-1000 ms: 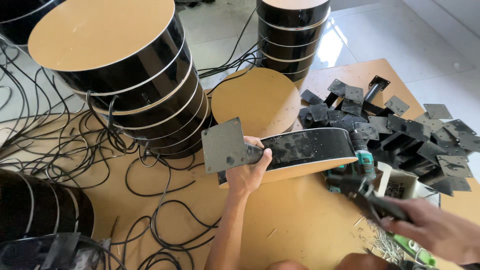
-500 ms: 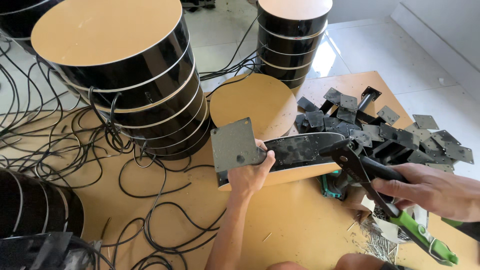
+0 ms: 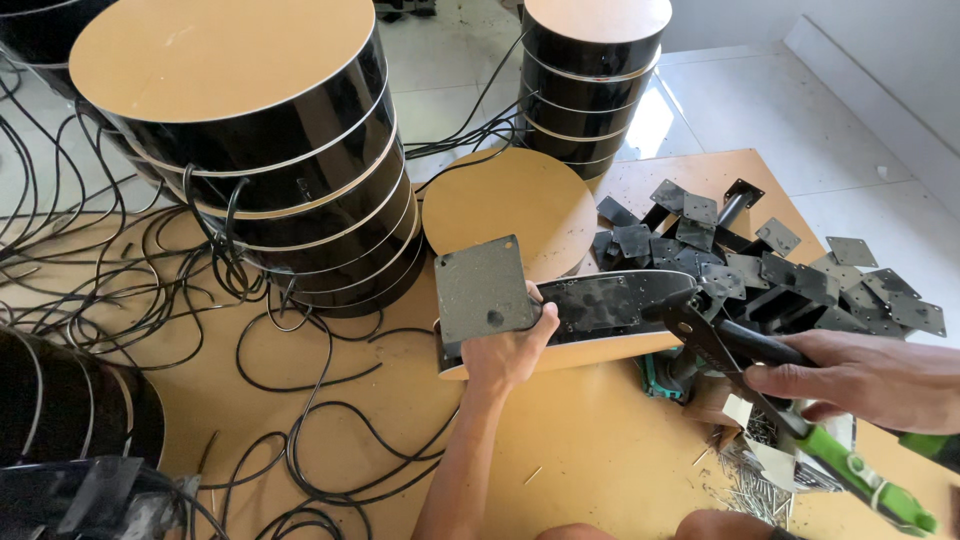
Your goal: The person is assembling a piece of furniture by attaching a metal bracket to a curved wooden piece. They use a power drill to secure the bracket with screws and a pair of pliers to adjust the bracket's position.
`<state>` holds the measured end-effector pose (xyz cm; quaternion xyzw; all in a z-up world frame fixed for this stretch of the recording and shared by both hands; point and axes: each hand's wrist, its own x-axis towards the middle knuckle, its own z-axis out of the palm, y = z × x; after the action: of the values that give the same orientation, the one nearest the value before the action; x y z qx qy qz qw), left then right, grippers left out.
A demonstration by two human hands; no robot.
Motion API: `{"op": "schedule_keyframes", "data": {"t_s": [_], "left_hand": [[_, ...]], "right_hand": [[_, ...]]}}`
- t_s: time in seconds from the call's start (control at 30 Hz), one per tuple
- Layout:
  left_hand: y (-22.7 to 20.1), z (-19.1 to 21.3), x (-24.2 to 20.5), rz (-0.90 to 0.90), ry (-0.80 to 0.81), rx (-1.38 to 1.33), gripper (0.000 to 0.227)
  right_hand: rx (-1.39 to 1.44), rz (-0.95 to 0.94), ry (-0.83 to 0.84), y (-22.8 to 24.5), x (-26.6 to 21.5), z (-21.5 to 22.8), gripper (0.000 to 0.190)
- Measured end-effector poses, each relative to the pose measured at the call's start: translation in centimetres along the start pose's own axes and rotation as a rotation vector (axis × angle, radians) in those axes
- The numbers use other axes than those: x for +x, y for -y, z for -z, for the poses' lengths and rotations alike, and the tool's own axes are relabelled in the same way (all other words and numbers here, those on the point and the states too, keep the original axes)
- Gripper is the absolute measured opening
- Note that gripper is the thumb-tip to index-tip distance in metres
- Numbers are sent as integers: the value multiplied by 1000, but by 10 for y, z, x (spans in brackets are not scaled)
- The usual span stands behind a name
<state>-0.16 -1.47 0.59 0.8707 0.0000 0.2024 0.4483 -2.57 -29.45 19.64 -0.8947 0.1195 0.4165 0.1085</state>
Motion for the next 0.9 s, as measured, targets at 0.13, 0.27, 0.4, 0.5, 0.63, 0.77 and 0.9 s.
{"op": "schedule_keyframes", "data": {"t_s": [0.13, 0.27, 0.4, 0.5, 0.63, 0.77, 0.9], "left_hand": [[-3, -2, -2, -33, -32, 50, 20], [-1, -7, -3, -93, -80, 51, 25], [1, -9, -2, -43, -23, 58, 29], [1, -12, -3, -46, -50, 114, 36], [4, -14, -2, 39, -14, 147, 43], [4, -7, -1, -43, -75, 64, 34], [9, -20, -3, 53, -71, 119, 47]], "right_hand": [[-102, -34, 45, 2, -2, 3, 51], [40, -64, 73, -1, 3, 10, 40], [89, -10, 152, -18, 23, 14, 31], [-34, -22, 198, 8, -4, 15, 28], [49, -49, 202, 10, 7, 17, 28], [236, 43, 159, -31, 66, 12, 41], [87, 88, 136, -41, 76, 0, 51]]}}
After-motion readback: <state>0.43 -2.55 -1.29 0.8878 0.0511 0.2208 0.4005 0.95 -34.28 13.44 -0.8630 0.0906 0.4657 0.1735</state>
